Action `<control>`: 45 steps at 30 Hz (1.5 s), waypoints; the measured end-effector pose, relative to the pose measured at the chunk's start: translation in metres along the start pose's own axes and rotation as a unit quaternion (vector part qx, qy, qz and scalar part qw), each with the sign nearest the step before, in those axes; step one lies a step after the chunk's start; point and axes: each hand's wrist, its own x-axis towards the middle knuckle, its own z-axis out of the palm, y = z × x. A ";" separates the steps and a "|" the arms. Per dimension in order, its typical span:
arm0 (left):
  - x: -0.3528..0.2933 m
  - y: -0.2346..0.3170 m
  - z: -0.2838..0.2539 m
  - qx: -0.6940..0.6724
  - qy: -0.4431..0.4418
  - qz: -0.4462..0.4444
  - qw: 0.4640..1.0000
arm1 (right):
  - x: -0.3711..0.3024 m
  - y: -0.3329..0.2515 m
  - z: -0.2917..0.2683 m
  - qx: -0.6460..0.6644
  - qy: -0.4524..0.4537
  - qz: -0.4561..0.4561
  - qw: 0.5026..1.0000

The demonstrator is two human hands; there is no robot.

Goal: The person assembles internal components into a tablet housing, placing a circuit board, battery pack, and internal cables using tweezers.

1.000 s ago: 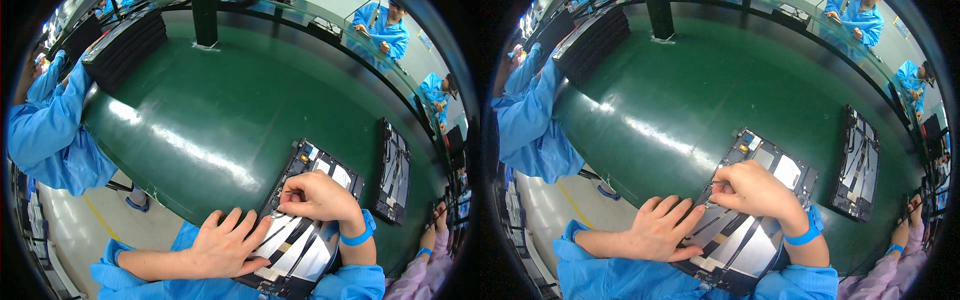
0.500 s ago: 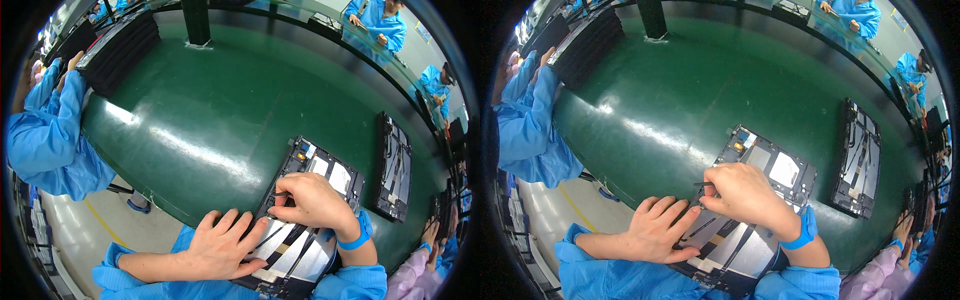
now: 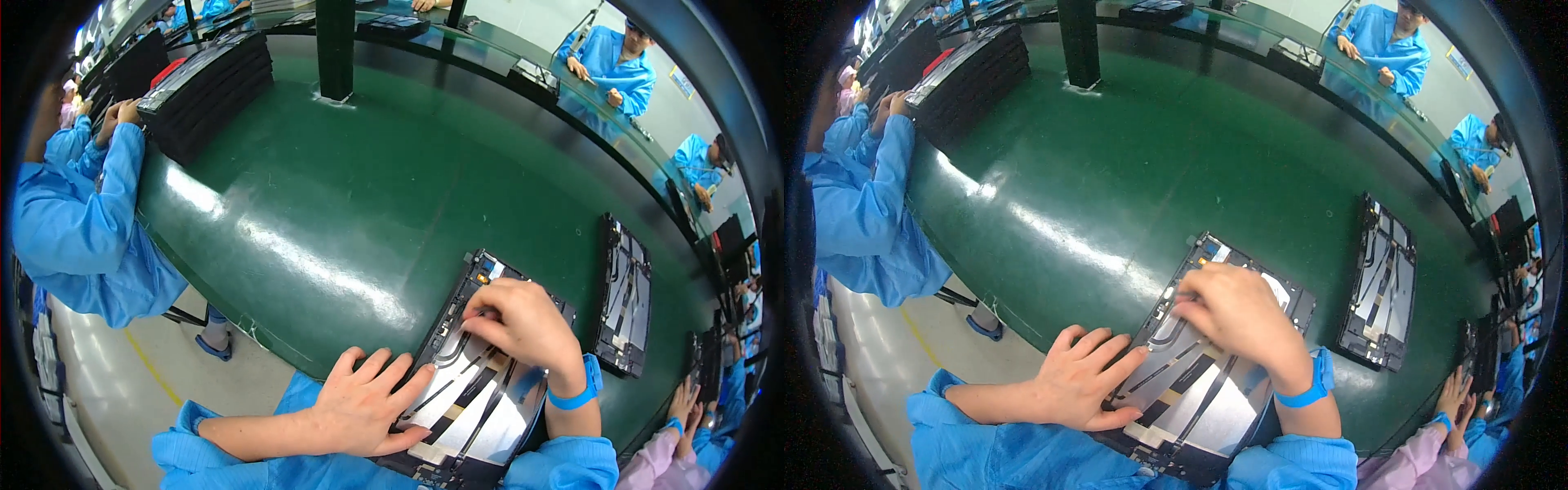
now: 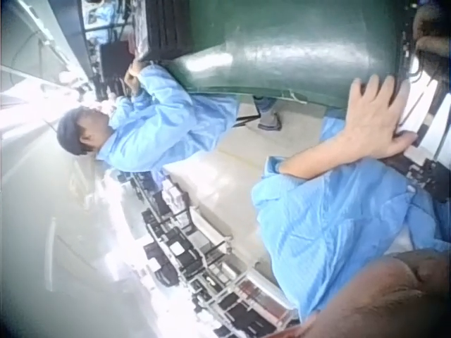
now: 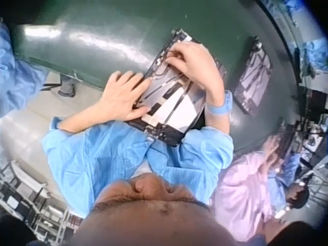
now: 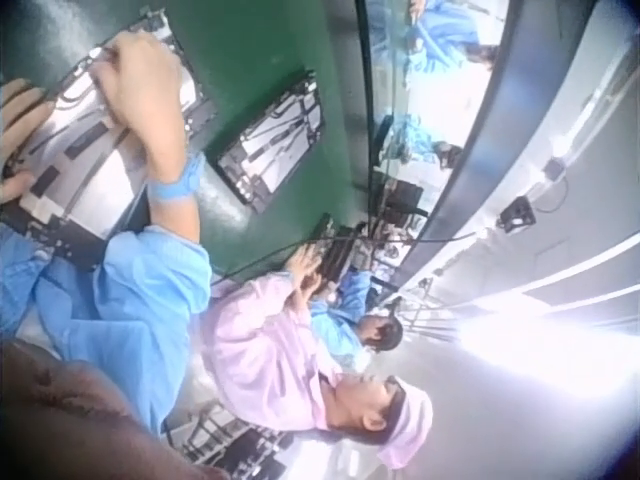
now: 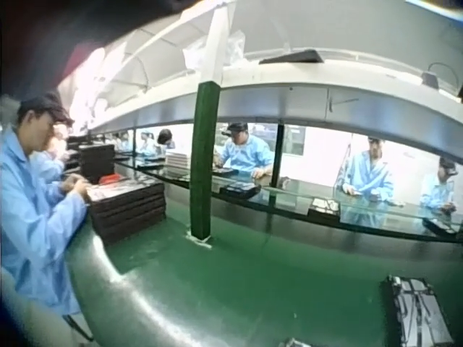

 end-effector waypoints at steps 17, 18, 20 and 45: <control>0.010 -0.008 -0.006 -0.020 -0.039 0.018 0.999 | 0.025 0.018 0.000 -0.003 -0.003 0.050 0.999; 0.012 -0.013 -0.006 -0.057 -0.052 0.022 0.997 | 0.026 0.017 0.000 0.012 -0.011 0.057 0.998; 0.020 -0.025 -0.008 -0.119 -0.050 0.020 0.991 | 0.028 0.017 0.001 0.030 -0.018 0.064 0.997; 0.108 -0.057 -0.006 -0.459 -0.229 -0.274 0.813 | 0.015 0.016 -0.020 -0.001 0.068 0.040 0.997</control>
